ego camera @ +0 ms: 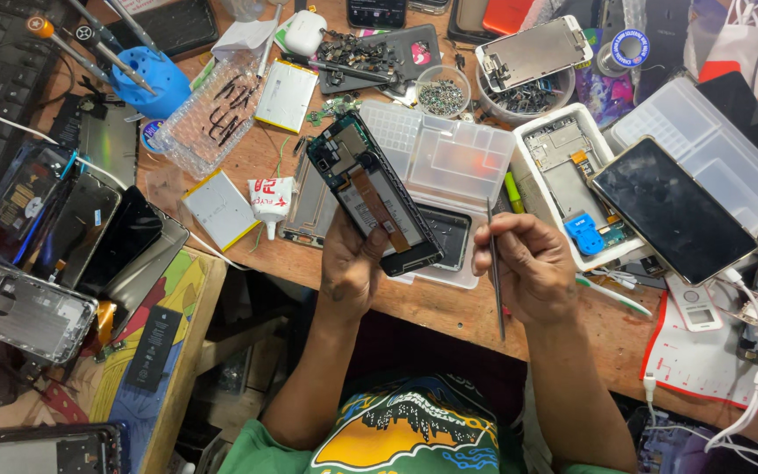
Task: The person disassembles a smartphone, removes the back cover and internal components, cleans the interior with a toothbrush, and reassembles the device using a pry tool and screwdriver. The person handles multiple phones and parts on a cluttered workbench.
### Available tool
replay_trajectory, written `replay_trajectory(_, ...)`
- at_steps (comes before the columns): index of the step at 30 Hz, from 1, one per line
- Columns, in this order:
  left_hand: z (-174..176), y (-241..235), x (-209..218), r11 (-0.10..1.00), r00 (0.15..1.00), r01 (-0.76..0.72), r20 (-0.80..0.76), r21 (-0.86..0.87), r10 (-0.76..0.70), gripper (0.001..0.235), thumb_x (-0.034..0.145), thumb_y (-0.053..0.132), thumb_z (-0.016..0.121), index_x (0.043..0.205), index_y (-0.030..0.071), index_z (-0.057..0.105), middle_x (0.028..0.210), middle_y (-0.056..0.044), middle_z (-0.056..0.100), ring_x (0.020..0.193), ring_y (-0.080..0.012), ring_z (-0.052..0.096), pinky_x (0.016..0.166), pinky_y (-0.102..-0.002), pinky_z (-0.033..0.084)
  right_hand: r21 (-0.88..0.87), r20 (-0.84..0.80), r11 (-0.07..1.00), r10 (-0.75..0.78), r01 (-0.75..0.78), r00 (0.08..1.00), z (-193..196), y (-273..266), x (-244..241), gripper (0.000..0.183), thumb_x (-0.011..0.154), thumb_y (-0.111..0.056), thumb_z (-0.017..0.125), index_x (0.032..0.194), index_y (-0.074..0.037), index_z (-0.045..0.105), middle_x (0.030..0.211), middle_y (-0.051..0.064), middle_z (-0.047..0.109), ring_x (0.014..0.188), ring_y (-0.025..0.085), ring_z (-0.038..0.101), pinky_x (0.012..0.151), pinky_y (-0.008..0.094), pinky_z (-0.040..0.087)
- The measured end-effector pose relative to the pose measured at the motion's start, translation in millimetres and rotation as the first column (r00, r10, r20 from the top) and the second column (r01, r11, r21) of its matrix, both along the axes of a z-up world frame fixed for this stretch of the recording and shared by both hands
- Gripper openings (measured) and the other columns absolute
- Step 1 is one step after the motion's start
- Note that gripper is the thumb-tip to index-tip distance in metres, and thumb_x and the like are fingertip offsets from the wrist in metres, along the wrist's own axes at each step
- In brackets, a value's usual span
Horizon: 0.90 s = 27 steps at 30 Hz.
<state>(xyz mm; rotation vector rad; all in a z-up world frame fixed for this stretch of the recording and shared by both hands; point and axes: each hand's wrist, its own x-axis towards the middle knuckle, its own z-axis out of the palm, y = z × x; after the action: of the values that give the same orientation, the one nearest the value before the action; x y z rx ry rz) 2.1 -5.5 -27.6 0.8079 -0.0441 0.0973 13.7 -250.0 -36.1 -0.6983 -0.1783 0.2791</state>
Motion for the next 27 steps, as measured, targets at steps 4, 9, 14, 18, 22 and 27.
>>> replay_trajectory(4, 0, 1, -1, 1.000, 1.000, 0.016, -0.001, -0.013, -0.016, 0.045, 0.103, 0.004, 0.064, 0.143, -0.004, 0.045, 0.126, -0.010, 0.066, 0.120, -0.0181, 0.063, 0.110, -0.035, 0.050, -0.005, -0.118, 1.000, 0.013, -0.014, 0.993, 4, -4, -1, 0.033, 0.095, 0.004, 0.067, 0.128, 0.005, 0.064, 0.119, 0.023, 0.067, 0.102, 0.027, 0.071, 0.089, 0.039, 0.061)
replay_trajectory(9, -2, 0, 1, 0.999, 0.999, 0.032, 0.032, -0.017, -0.032, 0.042, 0.105, 0.004, 0.064, 0.142, -0.005, 0.046, 0.123, -0.010, 0.069, 0.117, -0.0185, 0.065, 0.107, -0.036, 0.052, 0.035, 0.102, 0.999, -0.022, 0.019, 0.995, 2, 3, -6, 0.022, 0.108, 0.004, 0.069, 0.128, 0.011, 0.068, 0.114, 0.021, 0.069, 0.098, 0.026, 0.072, 0.086, 0.036, 0.060)
replay_trajectory(14, -1, 0, -1, 0.999, 0.999, 0.007, 0.042, 0.035, -0.009, 0.046, 0.104, 0.005, 0.065, 0.144, -0.004, 0.045, 0.125, -0.010, 0.067, 0.118, -0.0174, 0.063, 0.108, -0.034, 0.050, -0.326, 0.384, 0.909, -0.124, 0.260, 0.915, 11, 23, -10, 0.011, 0.107, -0.002, 0.068, 0.116, 0.004, 0.071, 0.113, 0.017, 0.070, 0.102, 0.024, 0.071, 0.092, 0.038, 0.061)
replay_trajectory(18, 2, -1, 0, 0.999, 1.000, 0.002, 0.025, 0.040, -0.003, 0.048, 0.103, 0.006, 0.066, 0.145, -0.004, 0.044, 0.127, -0.010, 0.066, 0.119, -0.0178, 0.062, 0.109, -0.034, 0.049, -0.445, 0.419, 0.833, -0.132, 0.329, 0.899, 28, 35, -13, 0.011, 0.104, -0.004, 0.066, 0.113, 0.002, 0.066, 0.111, 0.016, 0.070, 0.107, 0.027, 0.073, 0.100, 0.044, 0.063)
replay_trajectory(22, 5, 0, 0, 0.997, 1.000, -0.003, 0.015, 0.078, 0.002, 0.048, 0.104, 0.006, 0.065, 0.146, -0.004, 0.043, 0.129, -0.011, 0.066, 0.122, -0.0182, 0.061, 0.113, -0.035, 0.047, -0.465, 0.439, 0.809, -0.143, 0.360, 0.887, 35, 38, -13, 0.011, 0.103, -0.002, 0.066, 0.113, 0.002, 0.066, 0.111, 0.016, 0.072, 0.107, 0.028, 0.074, 0.101, 0.043, 0.063)
replay_trajectory(27, 10, -1, -1, 0.995, 1.000, -0.009, 0.000, 0.102, 0.009, 0.047, 0.105, 0.006, 0.063, 0.147, -0.003, 0.045, 0.131, -0.011, 0.065, 0.123, -0.0178, 0.060, 0.113, -0.034, 0.044, -0.450, 0.435, 0.834, -0.107, 0.319, 0.894, 36, 38, -11, 0.011, 0.102, 0.002, 0.065, 0.113, 0.003, 0.069, 0.112, 0.017, 0.072, 0.109, 0.027, 0.073, 0.101, 0.042, 0.062)
